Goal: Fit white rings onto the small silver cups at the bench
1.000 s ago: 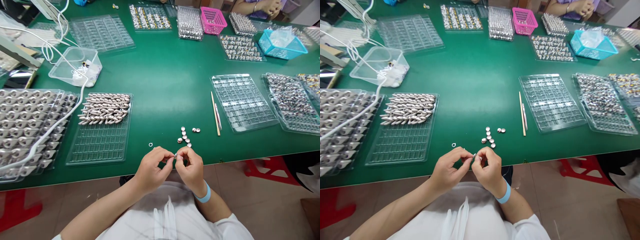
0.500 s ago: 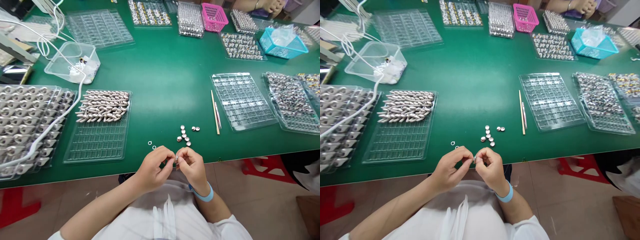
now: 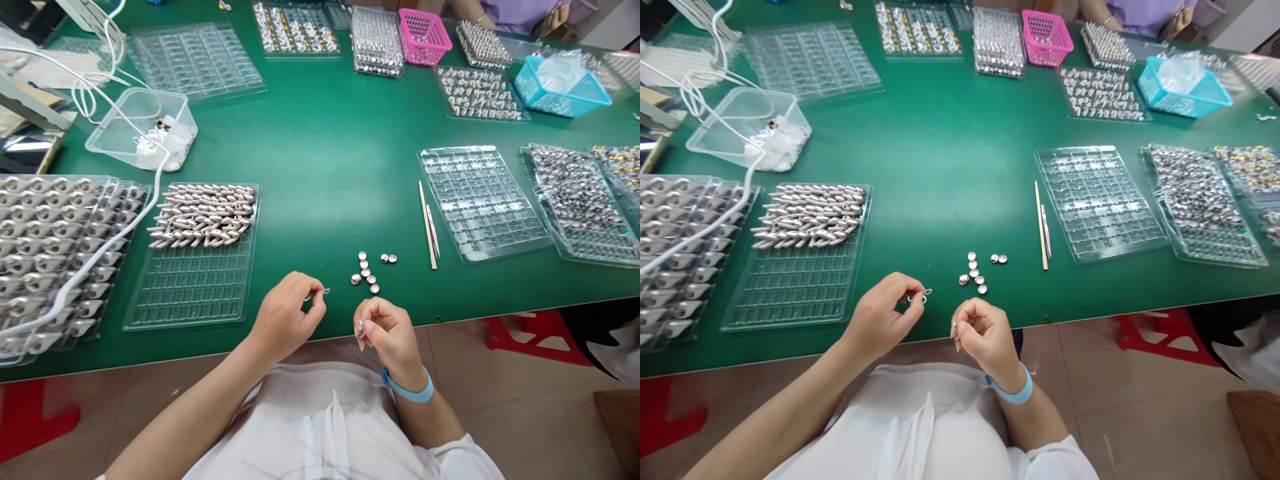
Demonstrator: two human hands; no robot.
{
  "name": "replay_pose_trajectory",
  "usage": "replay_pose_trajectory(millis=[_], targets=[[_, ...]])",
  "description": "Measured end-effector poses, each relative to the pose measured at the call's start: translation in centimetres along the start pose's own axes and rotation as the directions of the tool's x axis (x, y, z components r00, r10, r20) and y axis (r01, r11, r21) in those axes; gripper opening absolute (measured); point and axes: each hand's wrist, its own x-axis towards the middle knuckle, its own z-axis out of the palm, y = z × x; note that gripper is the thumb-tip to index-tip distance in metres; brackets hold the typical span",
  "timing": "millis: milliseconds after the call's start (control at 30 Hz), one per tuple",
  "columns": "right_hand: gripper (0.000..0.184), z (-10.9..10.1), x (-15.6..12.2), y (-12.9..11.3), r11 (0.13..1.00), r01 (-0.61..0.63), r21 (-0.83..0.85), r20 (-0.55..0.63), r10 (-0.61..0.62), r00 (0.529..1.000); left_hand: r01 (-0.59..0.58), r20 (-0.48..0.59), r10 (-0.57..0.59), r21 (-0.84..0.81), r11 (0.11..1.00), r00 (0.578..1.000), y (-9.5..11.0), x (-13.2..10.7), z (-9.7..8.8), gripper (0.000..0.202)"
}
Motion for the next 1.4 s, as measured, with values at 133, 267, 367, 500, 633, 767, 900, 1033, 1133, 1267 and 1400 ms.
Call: replay_pose_trajectory(millis=[133,267,367,500,633,767,900,1033,1133,1267,1400], targets=[[0.012,-1.3,-0.6,-0.6,0.988,0.064,-0.139,-0.044,-0.071,0.997,0.016,0.007,-0.018,0.265,0.964,1.000,-2.0,0.8,-0.1,0.015],[0.013,-2.3,-1.0,-0.6,0.975,0.103,-0.198,-0.114,-0.128,0.985,-0.056,0.062,0.042,0.260,0.964,0.997,-1.6,1.9,0.4,0.021],[0.014,-2.6,-0.9,-0.4,0.967,0.116,-0.226,-0.155,-0.153,0.976,-0.121,0.147,0.089,0.220,0.968,0.985,-0.6,3.6,1.3,0.024],[0.014,-2.7,-0.6,-0.1,0.963,0.107,-0.247,-0.172,-0.152,0.973,-0.118,0.329,0.064,0.147,0.982,0.942,-0.3,7.2,2.7,0.029],[0.014,-2.8,-0.3,0.1,0.962,0.108,-0.253,-0.160,-0.151,0.975,-0.167,0.508,0.096,0.095,0.981,0.856,-1.2,10.4,3.4,0.032],[0.013,-3.1,-0.4,0.3,0.961,0.125,-0.247,-0.138,-0.162,0.977,-0.240,0.592,0.155,0.068,0.968,0.791,-1.9,11.8,3.6,0.021],[0.013,-3.1,-0.5,0.4,0.947,0.150,-0.285,-0.114,-0.188,0.976,-0.328,0.597,0.226,0.067,0.942,0.770,-2.2,11.8,3.7,0.019],[0.013,-3.0,-0.5,0.2,0.950,0.154,-0.273,-0.103,-0.188,0.977,-0.359,0.493,0.284,0.063,0.931,0.822,-2.1,10.5,3.3,0.022],[0.013,-2.9,-0.6,-0.1,0.949,0.181,-0.256,-0.148,-0.224,0.963,-0.256,0.389,0.276,-0.105,0.961,0.879,-1.2,8.6,2.0,0.021],[0.013,-2.1,-0.6,-0.6,0.887,0.256,-0.384,-0.181,-0.344,0.921,-0.006,0.380,0.147,-0.348,0.937,0.913,0.9,5.4,-0.1,0.015],[0.018,-0.1,-0.2,-1.0,0.757,0.392,-0.523,-0.038,-0.480,0.876,0.258,0.391,-0.060,-0.476,0.841,0.918,2.2,2.6,-1.0,0.013]])
